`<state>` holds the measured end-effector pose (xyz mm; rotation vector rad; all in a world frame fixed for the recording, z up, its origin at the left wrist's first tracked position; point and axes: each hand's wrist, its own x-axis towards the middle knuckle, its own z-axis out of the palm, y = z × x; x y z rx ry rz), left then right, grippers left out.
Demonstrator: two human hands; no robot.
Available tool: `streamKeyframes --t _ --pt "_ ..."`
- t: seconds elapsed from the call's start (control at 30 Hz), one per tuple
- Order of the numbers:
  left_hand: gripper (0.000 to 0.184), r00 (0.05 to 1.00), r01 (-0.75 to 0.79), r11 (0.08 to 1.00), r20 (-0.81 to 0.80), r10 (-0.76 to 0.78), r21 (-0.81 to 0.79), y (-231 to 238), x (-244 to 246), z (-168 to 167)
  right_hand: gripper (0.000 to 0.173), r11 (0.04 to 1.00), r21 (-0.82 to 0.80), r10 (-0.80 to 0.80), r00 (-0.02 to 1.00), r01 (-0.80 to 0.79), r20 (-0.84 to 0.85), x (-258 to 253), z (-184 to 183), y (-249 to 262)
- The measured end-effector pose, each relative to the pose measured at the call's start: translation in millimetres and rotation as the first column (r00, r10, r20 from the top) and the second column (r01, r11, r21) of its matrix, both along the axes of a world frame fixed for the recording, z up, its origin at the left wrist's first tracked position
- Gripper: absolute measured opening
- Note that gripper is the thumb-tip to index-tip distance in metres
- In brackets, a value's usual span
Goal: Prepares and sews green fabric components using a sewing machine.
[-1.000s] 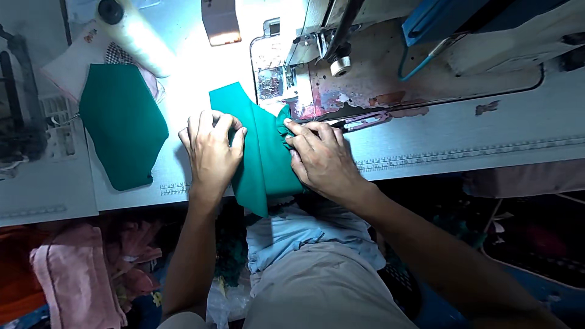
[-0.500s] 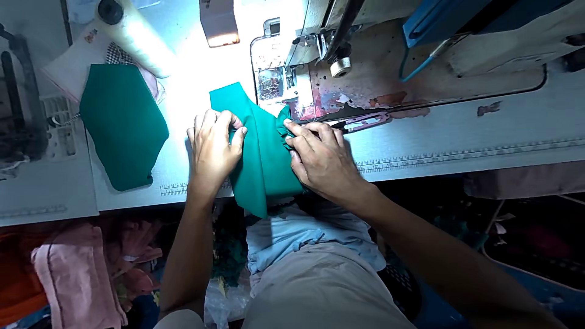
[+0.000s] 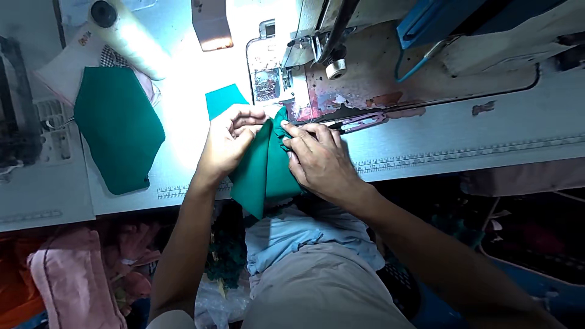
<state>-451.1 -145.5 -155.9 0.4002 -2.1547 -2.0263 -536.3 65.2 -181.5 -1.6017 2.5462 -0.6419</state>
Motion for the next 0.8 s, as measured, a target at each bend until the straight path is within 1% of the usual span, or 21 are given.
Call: streamKeyframes --t 0.07,0.17,0.23,0.37,0.47,0.57,0.7,0.8 --pt "0.023 0.999 0.037 0.989 -0.024 -0.041 -0.146 3 2 -8 0.032 1.0 0.001 -0.003 1.0 0.003 0.008 0 0 0" --pt "0.018 0.997 0.053 0.963 -0.04 -0.066 -0.265 11 1 -13 0.029 1.0 -0.005 -0.01 1.0 0.01 0.013 1 0 0" --pt "0.015 0.995 0.055 0.928 -0.057 -0.082 -0.369 12 0 -16 0.027 1.0 -0.008 -0.012 1.0 0.012 0.005 1 -1 0" --pt "0.022 0.983 0.059 0.812 -0.107 -0.148 -0.581 9 -3 -18 0.024 1.0 -0.005 -0.009 1.0 0.009 0.004 0 0 1" --pt "0.018 0.973 0.025 0.702 -0.144 -0.182 -0.712 12 -4 -22 0.024 1.0 -0.007 -0.018 1.0 0.018 0.007 0 0 1" --pt "0.018 0.966 -0.001 0.608 -0.159 -0.205 -0.794 15 -3 -30 0.023 0.999 -0.012 -0.03 0.999 0.031 0.024 0 -1 0" --pt "0.022 0.968 -0.003 0.534 -0.138 -0.212 -0.846 15 1 -37 0.022 0.997 -0.058 -0.047 0.997 0.05 0.066 -2 -2 1" --pt "0.023 0.965 -0.006 0.482 -0.132 -0.227 -0.876 15 2 -39 0.022 0.993 -0.109 -0.047 0.998 0.051 0.039 -2 -5 2"
